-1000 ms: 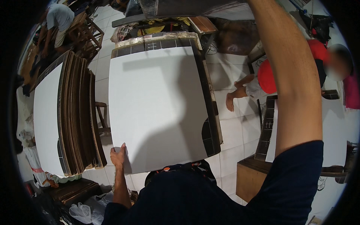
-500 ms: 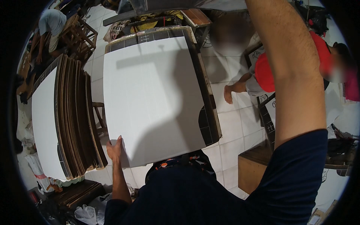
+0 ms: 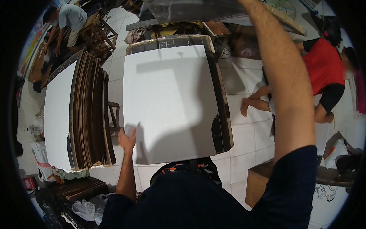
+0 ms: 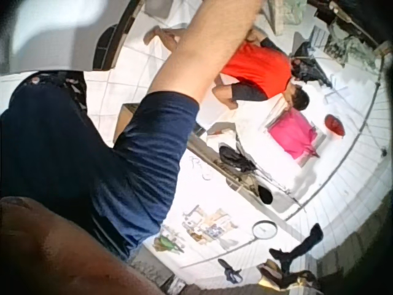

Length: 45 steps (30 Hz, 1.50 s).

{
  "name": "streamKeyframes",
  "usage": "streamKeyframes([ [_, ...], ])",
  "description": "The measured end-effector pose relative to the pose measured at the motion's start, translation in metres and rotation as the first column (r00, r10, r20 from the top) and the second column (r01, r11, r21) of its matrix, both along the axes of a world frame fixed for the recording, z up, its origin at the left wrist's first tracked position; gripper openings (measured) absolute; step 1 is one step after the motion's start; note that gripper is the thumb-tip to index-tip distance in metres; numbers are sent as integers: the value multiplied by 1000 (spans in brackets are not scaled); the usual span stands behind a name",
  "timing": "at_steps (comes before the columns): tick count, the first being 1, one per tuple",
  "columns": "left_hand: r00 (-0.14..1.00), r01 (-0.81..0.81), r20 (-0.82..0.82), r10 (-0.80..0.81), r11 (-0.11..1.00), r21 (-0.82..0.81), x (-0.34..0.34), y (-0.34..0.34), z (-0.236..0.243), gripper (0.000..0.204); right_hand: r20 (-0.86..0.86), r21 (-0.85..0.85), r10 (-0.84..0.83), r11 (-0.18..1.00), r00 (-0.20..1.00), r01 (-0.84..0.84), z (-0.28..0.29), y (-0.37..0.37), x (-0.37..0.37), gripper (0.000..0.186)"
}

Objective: The person performs manual screen printing on white cardboard sheets. They place a sheet on a table, align a screen frame, use a squeegee to pull ink across the screen, lift the frame to reveal a printed cartoon character, and move the finished sheet aside. The process is repeated for multiple sheets.

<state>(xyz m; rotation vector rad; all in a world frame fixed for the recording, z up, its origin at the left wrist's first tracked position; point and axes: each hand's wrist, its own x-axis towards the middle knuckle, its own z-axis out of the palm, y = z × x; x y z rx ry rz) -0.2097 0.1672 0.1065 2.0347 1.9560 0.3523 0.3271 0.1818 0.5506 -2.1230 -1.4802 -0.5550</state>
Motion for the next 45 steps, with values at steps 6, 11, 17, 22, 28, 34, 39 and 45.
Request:
streamKeyframes([
  [6,127,528,973,-191,844,97,208,-24,171,74,286,276,21,956,958,-103,-122,-68,-29,56],
  [11,-87,381,698,711,671,-636,262,-80,175,69,125,59,112,991,986,-120,-268,-152,-87,60],
  [17,241,233,458,856,407,-883,229,-90,18,66,-157,-244,102,960,982,-139,-391,-185,-124,46],
  [22,787,213,536,307,680,-702,186,-89,-23,60,-256,-358,112,912,960,-202,-415,-164,-106,38],
  [28,808,532,180,-561,826,187,183,-90,-38,113,-325,-418,126,870,937,-261,-407,-145,-89,33],
  [34,798,566,168,-579,815,126,184,-90,-56,128,-382,-360,160,881,910,-306,-411,-160,-96,25],
  [39,819,531,161,-551,833,152,185,-92,-57,127,-217,-255,251,918,943,-303,-424,-99,-49,26],
  [45,825,535,115,-553,830,155,188,-91,-53,129,-118,-240,240,935,964,-262,-438,57,52,31],
])
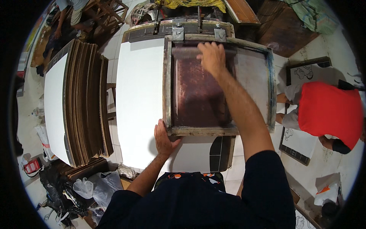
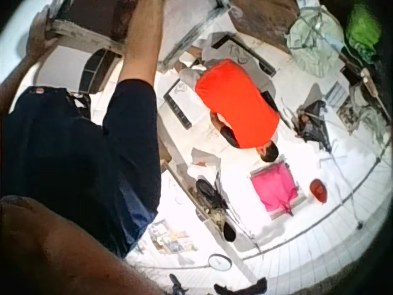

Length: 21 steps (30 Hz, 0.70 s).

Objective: The person performs manual screen printing on white cardboard sheets. They place a sheet on a table, align a screen frame, use a squeegee to pull ink across the screen, lift the frame to reveal a printed cartoon character, and move the finished sheet aside. The process is repeated for multiple sheets.

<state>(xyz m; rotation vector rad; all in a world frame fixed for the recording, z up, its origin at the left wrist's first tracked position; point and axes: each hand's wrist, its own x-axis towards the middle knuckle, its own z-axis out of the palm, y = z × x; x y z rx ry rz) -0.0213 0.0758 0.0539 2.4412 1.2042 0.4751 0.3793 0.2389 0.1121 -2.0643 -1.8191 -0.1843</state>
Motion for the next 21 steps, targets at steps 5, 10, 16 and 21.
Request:
streamKeyframes([
  [5,999,-15,-54,10,997,-82,-2,-1,2,132,-25,49,-45,998,999,46,-12,38,20,33],
  [10,998,-12,-61,6,995,-103,-1,0,2,133,-42,30,-42,999,998,43,-12,-32,-25,28],
  [16,998,-17,-56,10,991,-134,-2,0,3,132,-45,218,-59,974,997,68,-9,4,-6,25],
  [21,999,-1,-40,-2,998,-65,-1,-1,2,131,40,104,-118,988,992,114,-18,36,7,30],
])
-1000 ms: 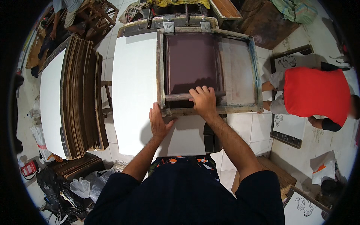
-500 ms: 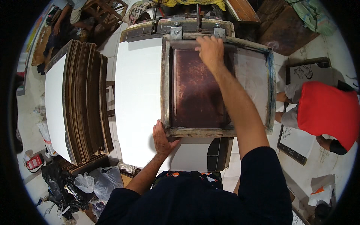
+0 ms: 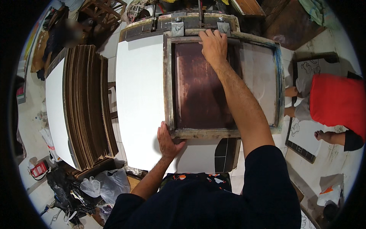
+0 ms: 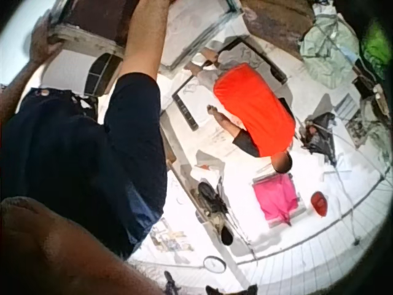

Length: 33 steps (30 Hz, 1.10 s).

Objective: The person performs manual screen printing on white cardboard sheets. They place a sheet on a table, align a screen frame, use a squeegee to pull ink across the screen, lift the frame to reveal a printed cartoon character, and move the finished sheet aside. The process is repeated for multiple sheets.

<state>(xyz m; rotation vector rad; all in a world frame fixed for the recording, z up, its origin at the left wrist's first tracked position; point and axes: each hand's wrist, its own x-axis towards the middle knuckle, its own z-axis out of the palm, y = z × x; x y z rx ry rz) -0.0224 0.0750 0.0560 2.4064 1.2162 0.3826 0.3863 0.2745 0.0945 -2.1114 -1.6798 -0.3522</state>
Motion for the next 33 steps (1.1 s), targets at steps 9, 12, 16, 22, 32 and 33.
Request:
streamKeyframes([
  [9,999,18,37,-20,999,41,1,1,-2,123,-24,-148,-46,988,999,42,14,-157,-100,36],
  [12,999,14,40,-16,999,47,-1,0,-2,118,-114,-227,-65,973,991,38,22,-234,-149,46],
  [16,995,6,100,-10,999,45,-2,0,-6,115,-108,-244,-90,968,990,61,23,-289,-190,52],
  [22,971,-41,233,51,998,-48,7,4,-5,114,-119,-172,-61,984,991,40,28,-288,-186,38],
  [32,855,-14,461,235,901,-433,11,4,30,109,-251,-213,2,975,968,-58,71,-249,-144,26],
  [33,849,-10,479,223,913,-408,11,5,31,111,-255,-233,4,970,967,-65,71,-249,-144,27],
])
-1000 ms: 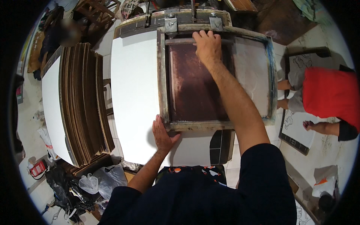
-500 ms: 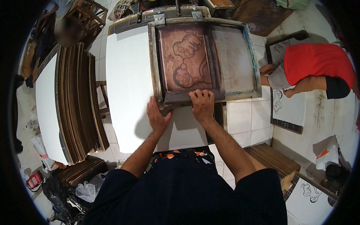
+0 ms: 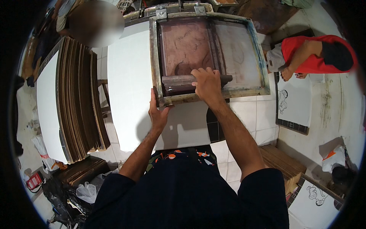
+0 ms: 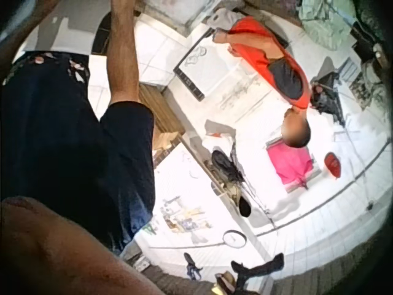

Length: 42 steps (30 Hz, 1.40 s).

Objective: The person performs manual screen printing on white cardboard sheets. They place a sheet on a table, align a screen frame, use a squeegee to pull ink across the screen, lift the frame to reveal a printed cartoon character, and move the finished sheet aside. The process is repeated for multiple sheets.

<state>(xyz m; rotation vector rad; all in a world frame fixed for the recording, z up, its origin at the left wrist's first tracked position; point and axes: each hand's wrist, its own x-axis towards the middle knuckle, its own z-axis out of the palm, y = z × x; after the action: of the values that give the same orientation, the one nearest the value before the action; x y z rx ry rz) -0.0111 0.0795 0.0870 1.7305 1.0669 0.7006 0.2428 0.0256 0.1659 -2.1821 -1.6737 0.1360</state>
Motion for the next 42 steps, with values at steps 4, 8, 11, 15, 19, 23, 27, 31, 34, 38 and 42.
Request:
streamKeyframes([
  [4,999,-8,-50,7,1000,-15,2,1,-2,110,-72,-107,58,992,996,-66,-3,-6,-4,29],
  [8,994,-19,-107,25,998,57,2,1,-2,112,-42,-30,81,996,996,-82,-15,23,18,29],
  [11,991,-12,-133,17,999,33,1,0,2,108,79,27,93,995,993,-96,-30,93,67,28],
  [15,995,-28,-93,24,999,-37,-1,-2,4,105,127,36,95,994,987,-100,-44,214,147,33],
  [19,996,-13,-91,17,999,38,-2,-3,0,106,221,24,-11,1000,975,6,-54,274,178,39],
  [23,997,-21,-73,23,999,30,-3,-4,-3,106,154,144,-2,989,988,-21,-57,218,141,31],
  [27,996,-12,-84,7,998,-58,-4,-3,0,104,57,174,37,984,998,-46,-39,91,64,35],
  [31,999,-10,-38,10,1000,-15,1,0,8,105,-15,-29,3,1000,1000,-3,-1,-25,-15,34],
  [34,998,0,62,-2,1000,22,8,6,33,106,47,82,-26,996,999,22,20,-53,-44,35],
  [38,978,3,208,-3,1000,2,15,18,118,113,190,242,-89,969,978,41,70,-38,-32,53],
  [42,910,-26,414,-7,997,74,39,58,206,109,455,538,-150,832,878,-136,152,20,29,63],
])
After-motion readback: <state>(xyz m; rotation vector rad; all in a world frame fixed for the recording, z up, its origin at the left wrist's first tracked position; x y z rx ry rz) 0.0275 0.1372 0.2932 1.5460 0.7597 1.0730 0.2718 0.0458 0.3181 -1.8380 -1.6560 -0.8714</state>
